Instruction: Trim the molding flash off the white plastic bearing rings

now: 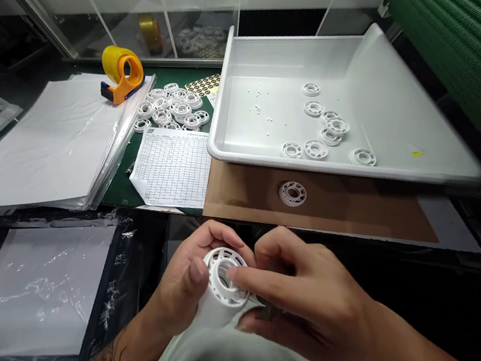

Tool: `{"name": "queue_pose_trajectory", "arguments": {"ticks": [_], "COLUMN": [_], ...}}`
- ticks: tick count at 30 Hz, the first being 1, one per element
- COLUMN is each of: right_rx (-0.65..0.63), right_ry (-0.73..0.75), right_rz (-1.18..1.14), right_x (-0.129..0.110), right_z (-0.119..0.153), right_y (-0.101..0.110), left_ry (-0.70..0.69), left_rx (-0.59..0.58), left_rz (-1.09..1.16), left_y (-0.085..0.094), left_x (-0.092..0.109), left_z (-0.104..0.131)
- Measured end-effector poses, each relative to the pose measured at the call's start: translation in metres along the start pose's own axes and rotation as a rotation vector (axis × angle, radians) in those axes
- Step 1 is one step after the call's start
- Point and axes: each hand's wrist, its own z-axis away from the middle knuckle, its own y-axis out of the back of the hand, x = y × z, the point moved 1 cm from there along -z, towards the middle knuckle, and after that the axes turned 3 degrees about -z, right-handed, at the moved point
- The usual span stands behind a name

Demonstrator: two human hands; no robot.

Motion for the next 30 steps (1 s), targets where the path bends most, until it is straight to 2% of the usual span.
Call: {"name": "queue_pose_trajectory", "arguments": {"ticks": [3,8,13,17,22,25,30], "right_rx": [-0.007,-0.050,-0.089,-0.043,-0.216,-0.234,-0.229], "right_ry": [0.047,0.077,0.063,-0.094,-0.252,-0.250,-0.223], "right_rz": [-0.009,0.056,0.019,-0.146,-0.132,-0.099,-0.058], "right_x": [0.008,0.016,0.011,0.002,-0.015,-0.022,-0.024], "right_z": [-0.003,-0.002,-0.002,-0.003,-0.008,-0.012,-0.015], "right_y": [-0.009,-0.003,0.003,0.008,0.015,0.015,0.013], "left_ry": [0.009,0.016,-0.001,-0.101,-0.238,-0.339,-0.419], "left_rx": [0.106,0.021,0.047,0.069,0.115,0.103,0.102], "left_rz": [-0.057,-0.096,-0.197,-0.270,-0.458,-0.587,-0.741], "left_y": [0.000,0.014,0.018,0.017,0.012,0.008,0.009], "left_x": [-0.005,-0.015,-0.008,0.002,0.013,0.016,0.018], "left_z": [0.001,0.008,0.014,0.020,0.027,0.030,0.035]}}
